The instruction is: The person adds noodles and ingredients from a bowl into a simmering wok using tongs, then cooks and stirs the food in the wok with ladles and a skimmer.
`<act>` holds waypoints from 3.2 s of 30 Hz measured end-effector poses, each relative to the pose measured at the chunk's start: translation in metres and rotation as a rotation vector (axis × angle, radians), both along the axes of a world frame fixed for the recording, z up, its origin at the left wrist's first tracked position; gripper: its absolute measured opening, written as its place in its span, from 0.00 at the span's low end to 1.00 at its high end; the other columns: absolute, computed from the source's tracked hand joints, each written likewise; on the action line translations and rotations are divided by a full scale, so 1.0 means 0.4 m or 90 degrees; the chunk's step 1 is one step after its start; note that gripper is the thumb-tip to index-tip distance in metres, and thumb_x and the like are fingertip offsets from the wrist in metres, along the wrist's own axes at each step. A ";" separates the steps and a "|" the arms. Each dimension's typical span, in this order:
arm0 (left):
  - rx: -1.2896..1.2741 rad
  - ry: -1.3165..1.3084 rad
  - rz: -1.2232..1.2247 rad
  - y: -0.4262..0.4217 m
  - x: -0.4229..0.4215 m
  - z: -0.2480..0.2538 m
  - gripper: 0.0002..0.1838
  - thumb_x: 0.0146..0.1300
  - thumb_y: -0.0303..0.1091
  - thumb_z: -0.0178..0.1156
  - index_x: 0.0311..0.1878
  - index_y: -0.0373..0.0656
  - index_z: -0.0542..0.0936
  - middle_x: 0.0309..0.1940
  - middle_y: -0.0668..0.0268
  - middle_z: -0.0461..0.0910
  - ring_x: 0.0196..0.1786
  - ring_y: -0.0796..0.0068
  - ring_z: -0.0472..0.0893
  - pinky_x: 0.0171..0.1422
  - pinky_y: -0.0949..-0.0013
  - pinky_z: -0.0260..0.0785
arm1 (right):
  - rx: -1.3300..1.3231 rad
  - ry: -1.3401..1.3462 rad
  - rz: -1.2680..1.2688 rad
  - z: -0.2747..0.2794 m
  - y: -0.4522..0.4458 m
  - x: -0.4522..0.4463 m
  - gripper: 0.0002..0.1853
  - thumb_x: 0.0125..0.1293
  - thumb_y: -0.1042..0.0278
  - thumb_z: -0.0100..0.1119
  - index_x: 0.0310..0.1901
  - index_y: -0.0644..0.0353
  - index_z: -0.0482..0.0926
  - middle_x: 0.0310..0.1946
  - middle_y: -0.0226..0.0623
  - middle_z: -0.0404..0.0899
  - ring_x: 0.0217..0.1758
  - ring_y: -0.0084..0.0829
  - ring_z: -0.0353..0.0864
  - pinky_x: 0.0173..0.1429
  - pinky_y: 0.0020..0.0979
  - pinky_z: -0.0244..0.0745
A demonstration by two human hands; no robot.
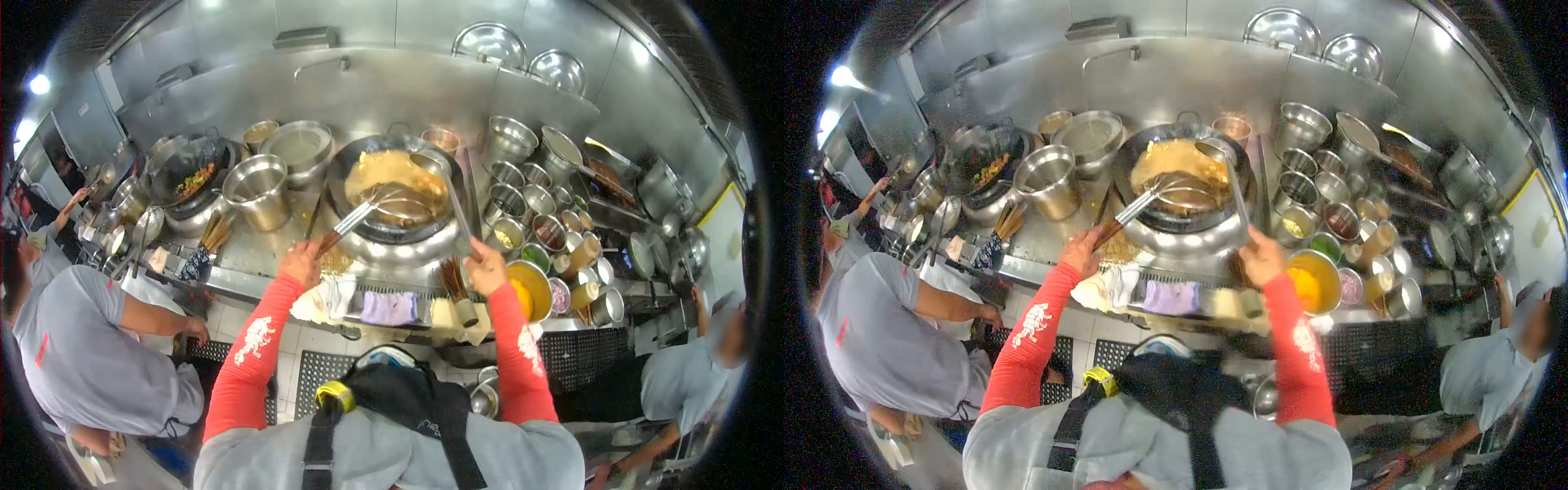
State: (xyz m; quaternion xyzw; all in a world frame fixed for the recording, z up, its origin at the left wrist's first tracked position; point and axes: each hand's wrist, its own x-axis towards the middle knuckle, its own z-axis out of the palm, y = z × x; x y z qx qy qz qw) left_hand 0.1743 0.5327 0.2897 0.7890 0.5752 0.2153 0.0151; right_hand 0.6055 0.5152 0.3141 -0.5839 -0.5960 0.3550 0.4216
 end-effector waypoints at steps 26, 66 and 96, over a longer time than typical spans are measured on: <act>-0.113 0.172 -0.122 0.099 0.072 0.270 0.27 0.49 0.29 0.56 0.56 0.36 0.68 0.29 0.45 0.80 0.35 0.43 0.80 0.42 0.48 0.73 | 0.051 0.260 -0.058 0.092 -0.161 -0.042 0.30 0.64 0.77 0.54 0.68 0.60 0.62 0.22 0.26 0.71 0.16 0.15 0.66 0.18 0.20 0.63; -0.233 -0.430 0.019 -0.351 -0.060 -0.192 0.14 0.60 0.29 0.60 0.49 0.38 0.78 0.37 0.54 0.82 0.37 0.61 0.84 0.42 0.66 0.75 | 0.197 -0.478 0.125 0.138 0.262 -0.105 0.23 0.53 0.75 0.52 0.53 0.57 0.78 0.37 0.55 0.80 0.42 0.53 0.81 0.50 0.45 0.75; -0.341 -0.381 0.139 -0.437 -0.007 -0.416 0.17 0.58 0.36 0.58 0.49 0.39 0.80 0.34 0.54 0.84 0.36 0.64 0.84 0.44 0.65 0.76 | -0.090 -0.012 0.089 0.104 0.119 -0.095 0.28 0.60 0.71 0.57 0.65 0.56 0.69 0.28 0.42 0.80 0.25 0.33 0.79 0.30 0.34 0.73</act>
